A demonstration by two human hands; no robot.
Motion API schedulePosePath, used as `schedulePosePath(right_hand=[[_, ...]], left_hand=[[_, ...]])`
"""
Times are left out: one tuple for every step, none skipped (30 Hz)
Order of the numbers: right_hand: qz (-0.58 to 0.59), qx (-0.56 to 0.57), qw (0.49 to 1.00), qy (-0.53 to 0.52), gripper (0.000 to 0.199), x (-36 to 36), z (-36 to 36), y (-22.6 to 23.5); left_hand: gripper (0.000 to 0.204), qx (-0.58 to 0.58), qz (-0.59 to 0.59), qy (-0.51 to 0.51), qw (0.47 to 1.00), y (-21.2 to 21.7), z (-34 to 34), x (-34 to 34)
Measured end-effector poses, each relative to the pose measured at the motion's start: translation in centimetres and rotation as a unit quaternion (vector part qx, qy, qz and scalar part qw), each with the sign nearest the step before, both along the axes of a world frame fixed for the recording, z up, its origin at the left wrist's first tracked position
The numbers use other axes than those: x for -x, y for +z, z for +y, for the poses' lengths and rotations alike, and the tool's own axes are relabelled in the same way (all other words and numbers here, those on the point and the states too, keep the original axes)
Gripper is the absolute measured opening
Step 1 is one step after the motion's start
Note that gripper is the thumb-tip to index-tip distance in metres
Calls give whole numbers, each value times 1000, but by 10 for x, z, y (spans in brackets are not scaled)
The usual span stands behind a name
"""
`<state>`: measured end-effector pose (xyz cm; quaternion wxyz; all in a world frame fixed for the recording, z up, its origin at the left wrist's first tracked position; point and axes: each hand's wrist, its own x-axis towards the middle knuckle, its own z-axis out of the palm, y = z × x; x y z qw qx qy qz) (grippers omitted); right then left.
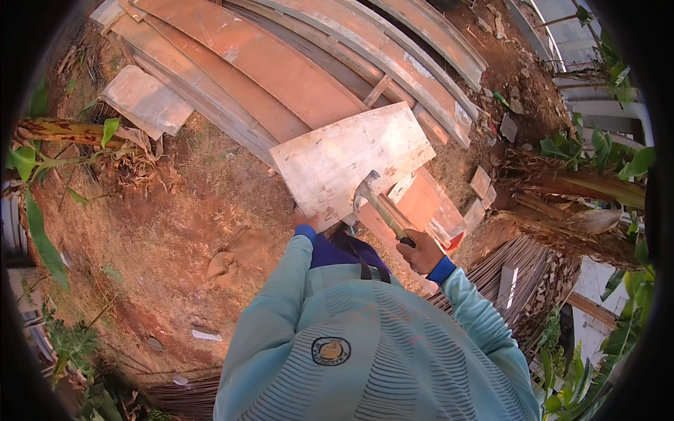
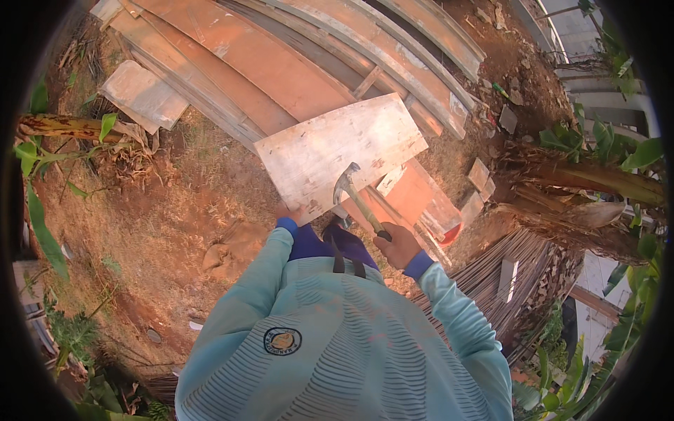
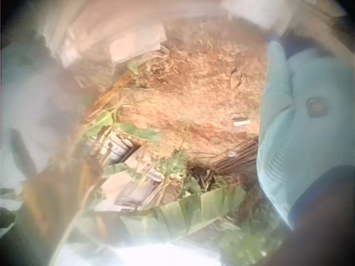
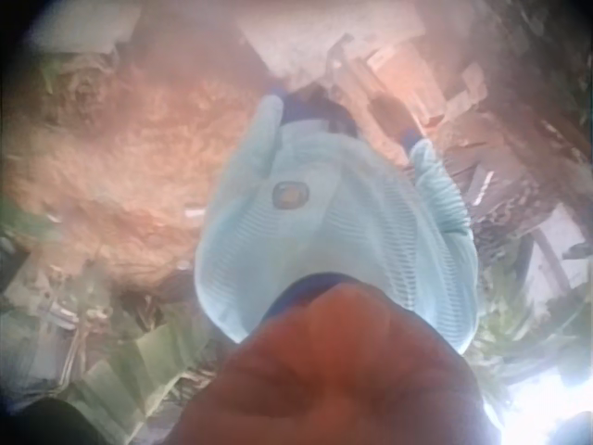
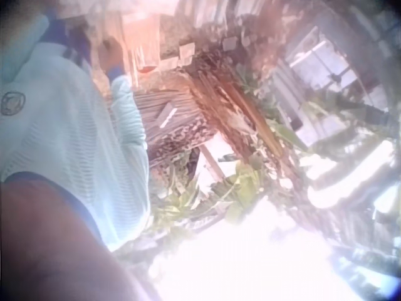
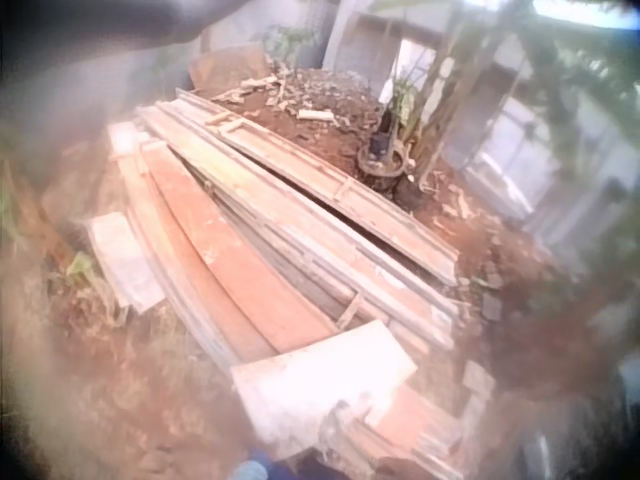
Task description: The person walks through a construction yard, picks up a red bucket, and then retrieves a hammer. They pick up a small wooden board and hammer nails into it repeatedly, then place the board on a stack of planks.
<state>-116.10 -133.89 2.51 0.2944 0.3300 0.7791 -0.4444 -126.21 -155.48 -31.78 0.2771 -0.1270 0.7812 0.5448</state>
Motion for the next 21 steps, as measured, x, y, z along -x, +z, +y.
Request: schedulePosePath(right_hand=[[-8, 19, 999, -26, 21, 5, -3, -12], [-11, 12, 1000, -10, 20, 7, -5, -30], [-13, 6, 1000, 8, 20, 9, -6, -50], [-16, 0, 1000, 25, 20, 10, -10, -62], [-6, -4, 999, 38, 21, 12, -17, -65], [4, -9, 999, 51, 22, 15, -24, -69], [11, -14, 998, 67, 24, 17, -30, -69], [73, -68, 989, 113, 27, 11, -35, -79], [61, -66, 989, 120, 27, 9, -39, -80], [49, -66, 988, 129, 27, 7, -41, -81], [37, -66, 988, 137, 27, 5, -43, -82], [61, -72, 985, 142, 26, -1, -46, -83], [83, -80, 983, 146, 25, -7, -49, -82], [105, -87, 979, 150, 24, -10, -50, -81], [46, -24, 995, 87, 22, -10, -47, -78], [-12, 44, 999, 20, 20, -4, -49, -68], [-70, 112, 990, -45, 19, 2, -50, -59], [-121, 205, 951, -199, 20, 5, -50, -57], [-135, 231, 938, -220, 20, 1, -47, -61], [-147, 255, 925, -240, 19, -5, -42, -69], [-160, 279, 910, -260, 19, -10, -39, -74]], left_hand=[[58, 33, 2, -13, 999, 7, 0, -1], [57, -2, 0, 2, 1000, 13, 0, -1], [57, -38, -3, 17, 999, 18, 2, 0], [57, -72, -5, 33, 997, 23, 2, 1], [53, -45, 8, 20, 999, 30, 4, 2], [50, -18, 21, 7, 1000, 38, 5, 4], [46, 8, 31, -2, 1000, 40, 4, 2], [46, 10, 32, 0, 999, 33, 2, 0], [47, 12, 33, 1, 999, 26, 2, -1], [47, 13, 34, 3, 999, 20, 1, -2], [47, 35, 48, 1, 998, 15, 0, -5], [48, 57, 62, 0, 996, 11, -1, -7], [48, 78, 75, -3, 994, 13, 0, -7], [48, 72, 60, -11, 996, 16, 2, -8], [49, 67, 45, -19, 997, 18, 5, -10], [49, 67, 32, -30, 997, 24, 3, -10], [50, 89, 32, -35, 995, 28, 3, -10], [50, 111, 31, -40, 993, 32, 5, -10], [51, 128, 34, -48, 990, 36, 9, -6], [51, 96, 39, -28, 994, 25, 7, -7], [51, 63, 43, -9, 997, 14, 4, -9]])
